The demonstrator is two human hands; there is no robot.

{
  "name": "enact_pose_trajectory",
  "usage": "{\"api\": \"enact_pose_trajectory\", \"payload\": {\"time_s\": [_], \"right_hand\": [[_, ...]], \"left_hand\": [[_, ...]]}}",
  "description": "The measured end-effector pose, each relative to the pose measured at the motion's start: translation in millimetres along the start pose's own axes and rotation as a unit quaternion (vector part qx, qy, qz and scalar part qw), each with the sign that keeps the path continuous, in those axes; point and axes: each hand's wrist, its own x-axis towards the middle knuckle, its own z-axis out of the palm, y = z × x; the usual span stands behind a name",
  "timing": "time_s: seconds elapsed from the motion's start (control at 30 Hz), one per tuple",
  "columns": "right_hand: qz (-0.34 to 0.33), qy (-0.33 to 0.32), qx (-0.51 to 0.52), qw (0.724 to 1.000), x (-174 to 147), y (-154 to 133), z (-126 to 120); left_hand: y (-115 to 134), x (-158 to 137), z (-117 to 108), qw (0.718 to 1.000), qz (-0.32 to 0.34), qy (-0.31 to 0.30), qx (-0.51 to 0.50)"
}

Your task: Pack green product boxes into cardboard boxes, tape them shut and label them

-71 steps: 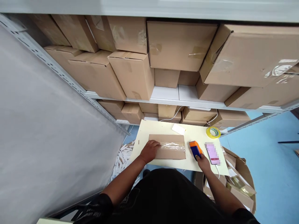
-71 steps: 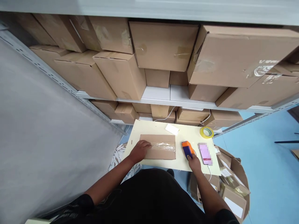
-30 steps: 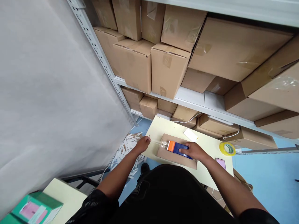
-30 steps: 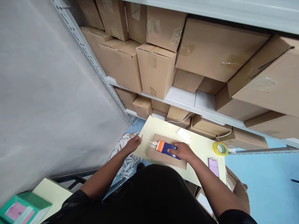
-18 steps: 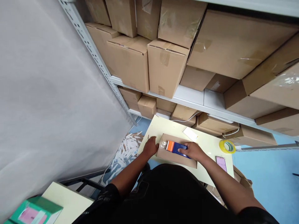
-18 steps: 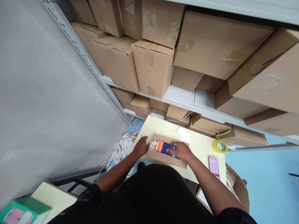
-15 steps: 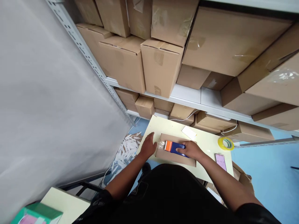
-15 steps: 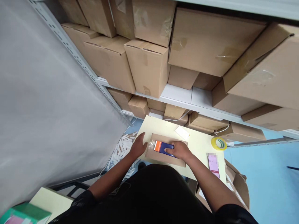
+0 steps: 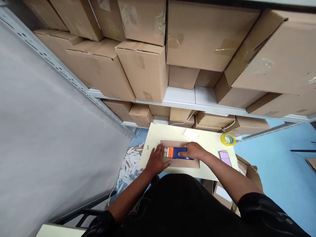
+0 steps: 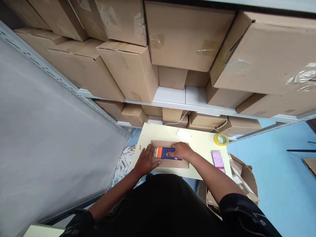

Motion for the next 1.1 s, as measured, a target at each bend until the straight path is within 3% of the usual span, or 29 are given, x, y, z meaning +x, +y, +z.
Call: {"api": "enact_pose_trajectory", "payload": {"time_s": [0.17, 0.43, 0.53, 0.63, 0.87, 1.0, 1.1], "right_hand": [[0.026, 0.001, 0.044, 0.999, -24.2, 46.2, -20.4], [0.148, 0.003, 0.061, 0.987, -94.0, 186.7, -39.2], [0.164, -0.013, 0.120, 0.979, -107.9, 213.9, -34.9], [0.154, -0.011, 0.079, 0.985, -100.5, 214.8, -27.2], [0.129, -0.018, -0.042, 0.991, -46.1, 184.5, -7.4], [0.138, -0.043, -0.005, 0.989, -20.3, 173.6, -5.1], [0.201, -0.054, 0.043, 0.977, -12.8, 179.4, 1.6]], "left_hand": [[-2.6, 0.3, -0.8, 1.000, -0.001, -0.005, 0.006], [-4.9, 1.0, -1.4, 1.000, 0.005, -0.007, 0.017], [-4.9, 1.7, -1.1, 1.000, 0.007, -0.003, 0.022], [-4.0, 2.8, -1.7, 1.000, 0.004, 0.001, 0.023], [-1.9, 3.8, -4.1, 1.000, 0.006, -0.005, 0.020], [-3.4, 4.1, -2.3, 1.000, 0.005, 0.001, 0.005], [-5.2, 4.3, 0.3, 1.000, 0.006, 0.008, 0.001]]}}
